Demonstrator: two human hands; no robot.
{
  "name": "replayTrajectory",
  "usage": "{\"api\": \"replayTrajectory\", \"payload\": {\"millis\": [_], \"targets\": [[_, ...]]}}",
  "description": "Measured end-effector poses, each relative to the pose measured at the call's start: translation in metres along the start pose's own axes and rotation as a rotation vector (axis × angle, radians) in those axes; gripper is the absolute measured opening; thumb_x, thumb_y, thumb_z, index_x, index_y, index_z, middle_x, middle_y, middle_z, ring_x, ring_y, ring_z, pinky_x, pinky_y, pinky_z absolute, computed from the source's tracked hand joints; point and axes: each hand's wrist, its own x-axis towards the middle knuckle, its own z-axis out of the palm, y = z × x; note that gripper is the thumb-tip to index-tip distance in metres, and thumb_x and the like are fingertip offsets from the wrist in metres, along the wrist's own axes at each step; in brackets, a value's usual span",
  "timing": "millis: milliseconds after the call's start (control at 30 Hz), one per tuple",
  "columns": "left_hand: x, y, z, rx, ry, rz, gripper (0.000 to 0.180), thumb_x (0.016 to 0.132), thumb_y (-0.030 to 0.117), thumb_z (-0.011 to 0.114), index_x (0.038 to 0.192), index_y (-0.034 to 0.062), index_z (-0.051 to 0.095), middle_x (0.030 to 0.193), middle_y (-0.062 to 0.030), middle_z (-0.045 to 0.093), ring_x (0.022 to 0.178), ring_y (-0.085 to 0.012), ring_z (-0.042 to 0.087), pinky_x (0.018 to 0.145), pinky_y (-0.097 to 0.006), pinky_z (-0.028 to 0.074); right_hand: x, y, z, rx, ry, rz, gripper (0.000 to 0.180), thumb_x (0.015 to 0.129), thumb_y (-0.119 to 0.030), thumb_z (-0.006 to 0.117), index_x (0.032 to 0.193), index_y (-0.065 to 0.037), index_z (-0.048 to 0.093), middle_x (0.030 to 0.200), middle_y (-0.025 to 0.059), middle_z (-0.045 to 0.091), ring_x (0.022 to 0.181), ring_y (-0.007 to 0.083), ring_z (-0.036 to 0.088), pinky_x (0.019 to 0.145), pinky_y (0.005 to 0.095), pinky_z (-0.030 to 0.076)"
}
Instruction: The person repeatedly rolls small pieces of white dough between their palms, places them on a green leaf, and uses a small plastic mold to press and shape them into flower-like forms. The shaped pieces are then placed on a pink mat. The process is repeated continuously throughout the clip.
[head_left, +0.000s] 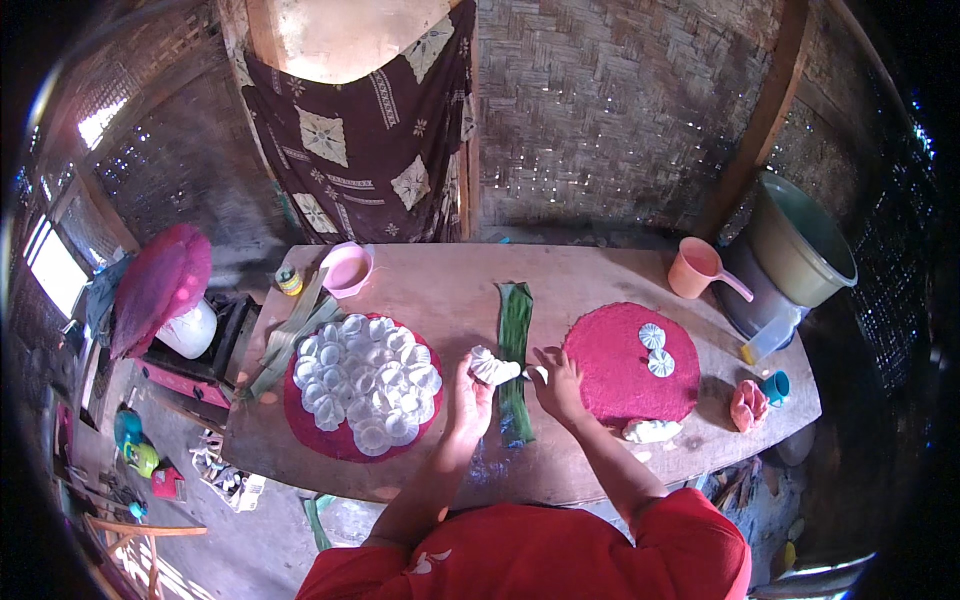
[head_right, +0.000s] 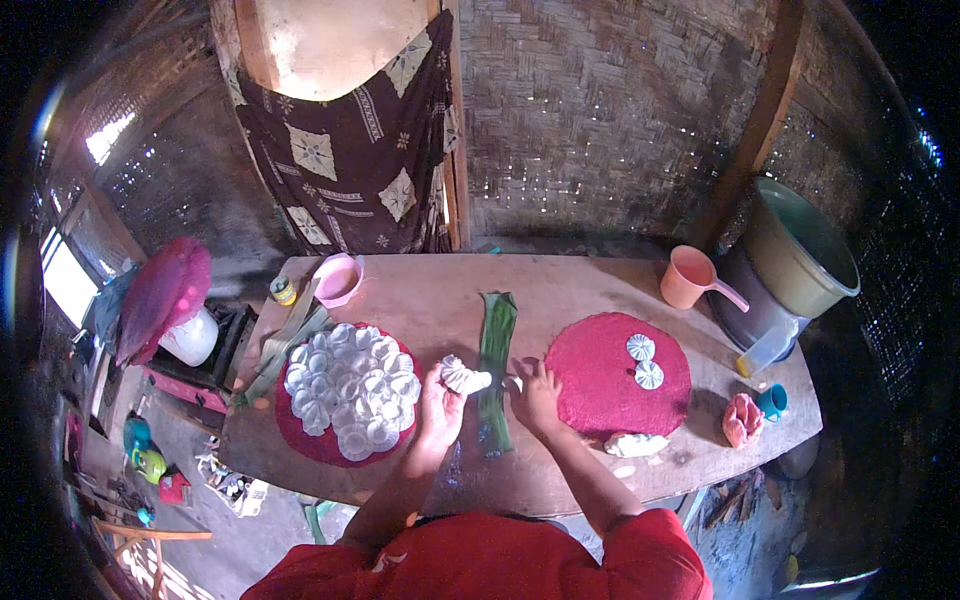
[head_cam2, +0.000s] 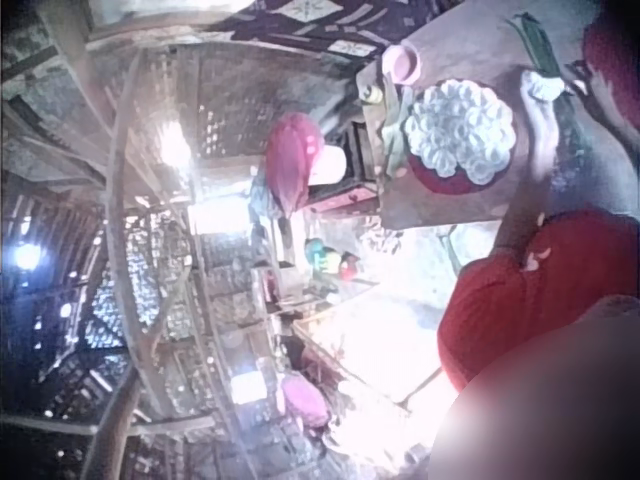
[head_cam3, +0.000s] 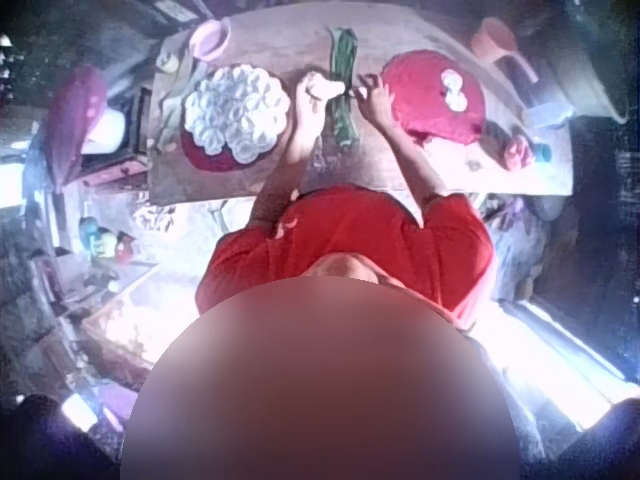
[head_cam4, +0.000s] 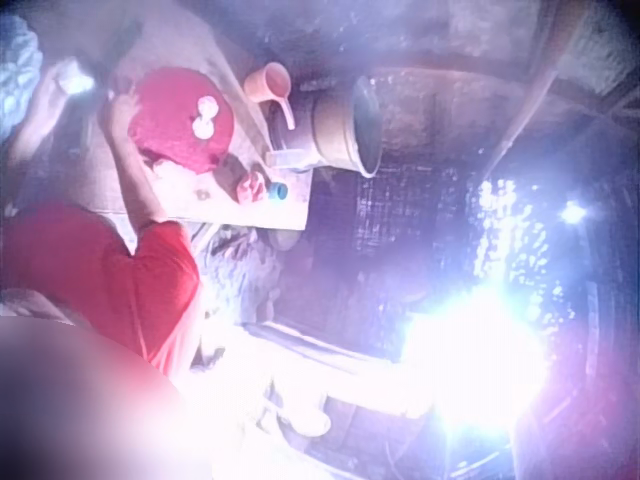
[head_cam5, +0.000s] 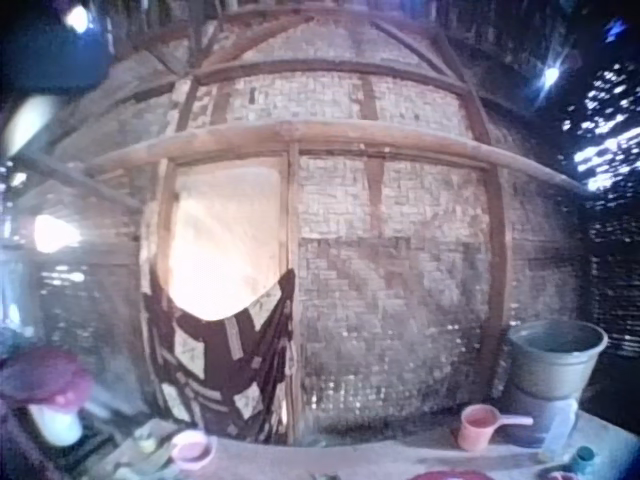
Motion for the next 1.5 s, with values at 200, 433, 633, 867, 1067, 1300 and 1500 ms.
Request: {"api": "replayTrajectory", "payload": {"millis": [200,433,633,867,1067,1300,1500], "targets": [[-0.008,-0.009,0.015,0.188,0.038,0.245,0.035,0.101,0.031,0.041,0.106,0.0009,0.057,0.102,-0.0075,0.062,0.096,-0.0172,0.059,0.086,-0.033,0.046,0.004,-0.04,-0.029,1.936,-0.518,0.557,0.026,0.095,-0.025,0.056,0.106,-0.002,0.061,0.1,0.0078,0.063,0.096,0.0182,0.058,0.089,0.0335,0.045],[-0.017,0.01,0.033,0.468,-0.017,0.099,0.043,0.1,0.039,0.041,0.104,0.0002,0.059,0.1,-0.0078,0.063,0.096,-0.017,0.059,0.089,-0.034,0.044,0.009,-0.048,-0.078,1.626,-0.313,0.26,0.015,0.094,-0.014,0.058,0.102,-0.002,0.063,0.095,0.0043,0.065,0.087,0.0137,0.061,0.081,0.0303,0.05],[-0.027,0.024,0.045,0.52,-0.096,-0.154,0.049,0.1,0.045,0.038,0.099,0.0004,0.059,0.092,-0.0062,0.062,0.088,-0.0138,0.06,0.081,-0.03,0.047,0.013,-0.047,-0.122,1.318,-0.418,0.095,0.017,0.09,-0.013,0.065,0.1,0.001,0.066,0.093,0.0039,0.065,0.087,0.0105,0.06,0.077,0.0253,0.048],[-0.028,0.022,0.043,0.805,-0.126,-0.264,0.054,0.101,0.045,0.035,0.103,-0.0022,0.061,0.094,-0.007,0.064,0.084,-0.0152,0.06,0.078,-0.029,0.046,0.009,-0.055,-0.137,1.214,-0.422,-0.095,0.017,0.085,-0.006,0.069,0.1,0.0,0.068,0.093,0.0032,0.062,0.091,0.0108,0.06,0.079,0.0257,0.048],[-0.038,0.031,0.061,1.403,-0.336,0.25,0.058,0.101,0.043,0.034,0.094,-0.0056,0.064,0.081,-0.0119,0.066,0.076,-0.0185,0.061,0.071,-0.033,0.046,0.006,-0.064,-0.147,0.711,-0.177,-0.364,0.021,0.081,-0.006,0.071,0.102,-0.006,0.07,0.092,0.0084,0.065,0.091,0.0188,0.064,0.079,0.031,0.051],[-0.025,0.015,0.049,0.417,-0.027,-0.206,0.052,0.099,0.05,0.037,0.105,0.0042,0.06,0.093,-0.0063,0.065,0.089,-0.0148,0.06,0.08,-0.031,0.046,0.001,-0.052,-0.122,0.912,-0.157,-0.108,0.014,0.083,-0.011,0.071,0.093,-0.001,0.068,0.09,0.0064,0.067,0.082,0.015,0.063,0.066,0.0279,0.048],[-0.032,-0.014,0.029,0.258,0.035,-0.278,0.035,0.093,0.028,0.059,0.118,0.0037,0.056,0.112,-0.0076,0.063,0.104,-0.0164,0.061,0.092,-0.036,0.049,0.005,-0.017,-0.082,1.401,-0.309,0.357,0.019,0.09,-0.012,0.065,0.103,0.001,0.062,0.092,0.0056,0.066,0.086,0.0133,0.062,0.077,0.0257,0.049]]}}
